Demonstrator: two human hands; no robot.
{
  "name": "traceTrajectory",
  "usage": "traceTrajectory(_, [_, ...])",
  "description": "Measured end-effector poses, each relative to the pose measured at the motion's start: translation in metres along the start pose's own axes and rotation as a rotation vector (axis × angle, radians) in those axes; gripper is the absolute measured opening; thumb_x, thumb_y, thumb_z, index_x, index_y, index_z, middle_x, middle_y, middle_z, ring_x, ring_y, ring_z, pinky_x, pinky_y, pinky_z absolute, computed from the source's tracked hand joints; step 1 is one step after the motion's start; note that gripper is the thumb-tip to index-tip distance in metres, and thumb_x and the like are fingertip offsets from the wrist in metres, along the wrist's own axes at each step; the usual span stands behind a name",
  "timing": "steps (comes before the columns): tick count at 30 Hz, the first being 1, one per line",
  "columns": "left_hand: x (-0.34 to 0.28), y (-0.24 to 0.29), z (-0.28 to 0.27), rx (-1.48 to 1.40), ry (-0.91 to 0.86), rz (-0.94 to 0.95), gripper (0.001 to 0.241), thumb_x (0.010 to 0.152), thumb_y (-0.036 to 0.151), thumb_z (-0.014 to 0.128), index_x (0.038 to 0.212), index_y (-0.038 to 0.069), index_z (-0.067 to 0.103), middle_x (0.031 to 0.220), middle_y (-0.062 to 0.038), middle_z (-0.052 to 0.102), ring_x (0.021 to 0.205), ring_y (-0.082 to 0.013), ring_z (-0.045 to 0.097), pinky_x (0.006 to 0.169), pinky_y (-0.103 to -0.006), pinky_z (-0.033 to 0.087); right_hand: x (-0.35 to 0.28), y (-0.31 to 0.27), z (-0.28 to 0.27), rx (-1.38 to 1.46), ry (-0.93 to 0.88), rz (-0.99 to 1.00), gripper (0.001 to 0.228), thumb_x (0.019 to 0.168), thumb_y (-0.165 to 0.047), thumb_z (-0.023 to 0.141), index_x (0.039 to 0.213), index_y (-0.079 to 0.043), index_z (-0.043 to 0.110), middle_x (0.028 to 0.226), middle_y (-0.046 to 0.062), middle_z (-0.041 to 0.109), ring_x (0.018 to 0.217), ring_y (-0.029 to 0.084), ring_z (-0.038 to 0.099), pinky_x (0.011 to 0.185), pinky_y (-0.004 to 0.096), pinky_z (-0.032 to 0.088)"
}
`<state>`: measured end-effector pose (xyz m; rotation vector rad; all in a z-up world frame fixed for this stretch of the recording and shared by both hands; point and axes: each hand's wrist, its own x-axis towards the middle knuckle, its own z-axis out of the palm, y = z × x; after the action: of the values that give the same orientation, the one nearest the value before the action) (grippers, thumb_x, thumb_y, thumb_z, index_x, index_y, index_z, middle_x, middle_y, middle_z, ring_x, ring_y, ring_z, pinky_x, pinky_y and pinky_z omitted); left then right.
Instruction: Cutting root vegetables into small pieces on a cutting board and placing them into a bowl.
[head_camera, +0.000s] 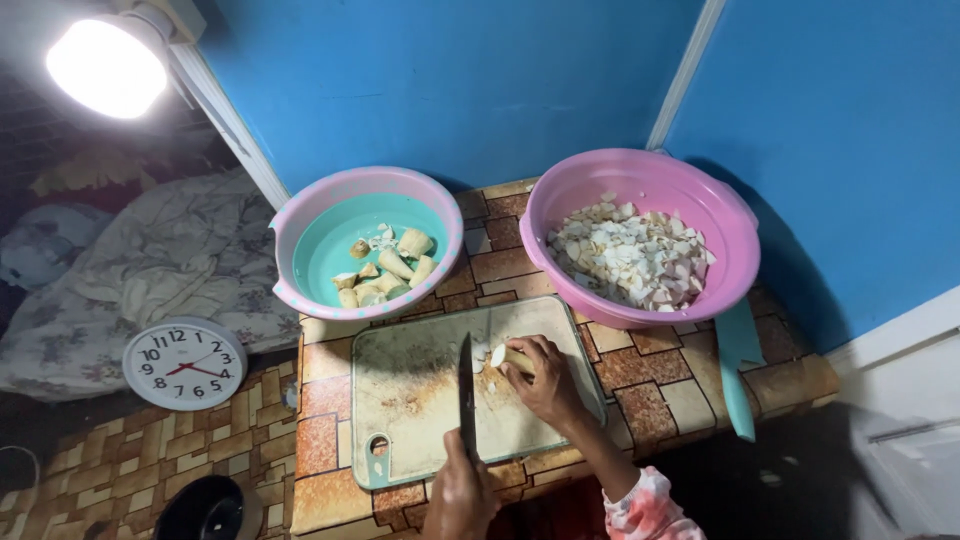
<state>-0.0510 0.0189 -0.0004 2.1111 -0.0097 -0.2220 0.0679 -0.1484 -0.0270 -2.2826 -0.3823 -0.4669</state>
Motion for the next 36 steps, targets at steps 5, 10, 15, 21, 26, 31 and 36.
traceTrajectory(5, [0.004, 0.015, 0.013, 0.506, -0.041, -0.170, 0.041, 0.088, 0.007, 0.039, 0.126, 0.013, 0.026, 0.093, -0.012, 0.043, 0.060, -0.0330, 0.059, 0.051, -0.0453, 0.050, -0.002, 0.000, 0.005, -0.002, 0.065, -0.021, 0.022, 0.078, -0.023, 0.066, 0.096, -0.011, 0.062, 0.092, 0.006, 0.059, 0.074, 0.020, 0.063, 0.062, 0.032, 0.052])
traceTrajectory(10, [0.006, -0.001, 0.035, 0.686, -0.076, -0.257, 0.018, 0.088, 0.008, 0.040, 0.102, 0.016, 0.032, 0.093, -0.007, 0.032, 0.059, -0.0309, 0.061, 0.050, -0.0436, 0.054, -0.003, 0.008, 0.010, 0.029, 0.057, 0.001, 0.024, 0.080, -0.028, 0.062, 0.098, -0.013, 0.062, 0.093, 0.005, 0.057, 0.078, 0.021, 0.063, 0.064, 0.034, 0.051])
traceTrajectory(15, [0.000, 0.005, 0.037, 0.746, -0.061, -0.206, 0.020, 0.089, 0.009, 0.044, 0.105, 0.012, 0.032, 0.094, -0.008, 0.033, 0.056, -0.0283, 0.063, 0.047, -0.0402, 0.057, -0.004, 0.015, 0.015, -0.023, 0.036, 0.020, 0.024, 0.078, -0.028, 0.067, 0.095, -0.015, 0.059, 0.093, 0.004, 0.055, 0.072, 0.018, 0.061, 0.054, 0.030, 0.055])
traceTrajectory(21, [0.000, 0.003, 0.037, 0.709, -0.111, -0.239, 0.024, 0.091, 0.010, 0.042, 0.110, 0.013, 0.029, 0.095, -0.007, 0.034, 0.056, -0.0288, 0.062, 0.051, -0.0426, 0.057, 0.005, 0.009, 0.012, 0.087, 0.072, 0.009, 0.028, 0.075, -0.034, 0.073, 0.086, -0.014, 0.057, 0.085, 0.006, 0.057, 0.068, 0.023, 0.065, 0.052, 0.034, 0.052])
traceTrajectory(26, [-0.002, -0.003, 0.038, 0.735, -0.065, -0.197, 0.026, 0.087, 0.005, 0.043, 0.108, 0.013, 0.030, 0.094, -0.007, 0.035, 0.054, -0.0290, 0.061, 0.046, -0.0429, 0.054, 0.008, 0.017, 0.012, 0.055, 0.005, 0.005, 0.036, 0.073, -0.044, 0.068, 0.088, -0.013, 0.057, 0.087, 0.006, 0.058, 0.066, 0.020, 0.065, 0.045, 0.031, 0.055])
traceTrajectory(31, [0.002, -0.002, 0.039, 0.796, -0.057, -0.207, 0.019, 0.091, 0.010, 0.041, 0.105, 0.014, 0.029, 0.090, -0.005, 0.034, 0.050, -0.0293, 0.060, 0.043, -0.0414, 0.053, 0.011, 0.015, 0.006, 0.163, -0.003, 0.032, 0.031, 0.067, -0.028, 0.079, 0.087, -0.013, 0.060, 0.086, 0.003, 0.059, 0.072, 0.019, 0.066, 0.056, 0.029, 0.056])
traceTrajectory(36, [0.010, 0.001, 0.035, 0.840, -0.017, -0.137, 0.017, 0.091, 0.007, 0.041, 0.103, 0.010, 0.030, 0.087, -0.006, 0.036, 0.045, -0.0256, 0.058, 0.038, -0.0386, 0.052, 0.013, 0.010, 0.004, 0.153, 0.014, 0.034, 0.028, 0.070, -0.034, 0.076, 0.085, -0.014, 0.063, 0.083, 0.002, 0.060, 0.071, 0.016, 0.067, 0.054, 0.026, 0.057])
